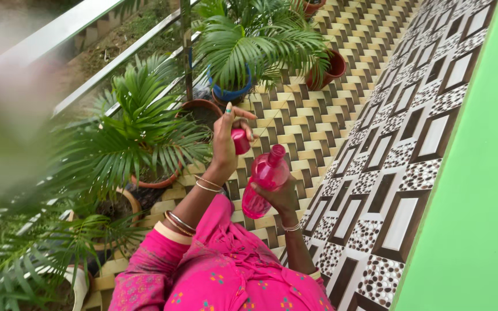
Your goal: The person holds a bottle and pours water into several potted plants on a balcony.
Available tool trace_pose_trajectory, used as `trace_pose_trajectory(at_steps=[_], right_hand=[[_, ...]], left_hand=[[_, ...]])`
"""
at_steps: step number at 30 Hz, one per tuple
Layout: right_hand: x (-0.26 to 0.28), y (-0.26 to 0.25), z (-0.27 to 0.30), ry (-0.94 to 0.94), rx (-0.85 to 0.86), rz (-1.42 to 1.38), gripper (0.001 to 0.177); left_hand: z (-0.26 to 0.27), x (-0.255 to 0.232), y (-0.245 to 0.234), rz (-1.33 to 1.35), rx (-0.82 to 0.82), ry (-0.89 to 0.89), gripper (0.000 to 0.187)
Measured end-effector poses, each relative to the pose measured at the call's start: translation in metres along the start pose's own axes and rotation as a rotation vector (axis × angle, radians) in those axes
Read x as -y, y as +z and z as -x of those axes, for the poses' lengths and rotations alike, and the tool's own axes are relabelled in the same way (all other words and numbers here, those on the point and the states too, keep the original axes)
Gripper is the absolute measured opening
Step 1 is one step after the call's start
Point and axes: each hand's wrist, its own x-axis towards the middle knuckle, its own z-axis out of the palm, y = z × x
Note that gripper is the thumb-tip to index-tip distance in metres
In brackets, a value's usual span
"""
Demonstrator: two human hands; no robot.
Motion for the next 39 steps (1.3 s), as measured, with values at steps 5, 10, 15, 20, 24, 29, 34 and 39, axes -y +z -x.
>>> trace_pose_trajectory(at_steps=[5, 10, 15, 20, 24, 29, 34, 39], right_hand=[[0.021, 0.000, -0.050, -0.122, 0.051, 0.070, 0.071], [0.031, -0.015, -0.110, -0.248, 0.053, 0.270, 0.073], [0.030, -0.031, -0.156, -0.281, 0.088, 0.279, 0.077], [0.021, -0.046, -0.194, -0.260, 0.137, 0.307, 0.073], [0.015, -0.055, -0.210, -0.255, 0.155, 0.296, 0.076], [0.015, -0.061, -0.222, -0.263, 0.127, 0.212, 0.080], [0.006, -0.070, -0.245, -0.260, 0.172, 0.064, 0.073], [-0.014, -0.072, -0.280, -0.285, 0.272, 0.023, 0.064]], left_hand=[[-0.043, -0.006, 0.034, -0.157, 0.072, 0.077, 0.052], [-0.082, -0.005, 0.057, -0.165, 0.186, 0.092, 0.042], [-0.119, 0.008, 0.069, -0.339, 0.176, 0.145, 0.027], [-0.152, 0.028, 0.071, -0.509, 0.194, 0.058, 0.027], [-0.166, 0.038, 0.074, -0.486, 0.219, 0.065, 0.030], [-0.180, 0.034, 0.084, -0.583, 0.280, 0.049, 0.019], [-0.179, 0.014, 0.081, -0.530, 0.457, 0.004, 0.053], [-0.194, 0.023, 0.078, -0.687, 0.237, 0.064, 0.058]])
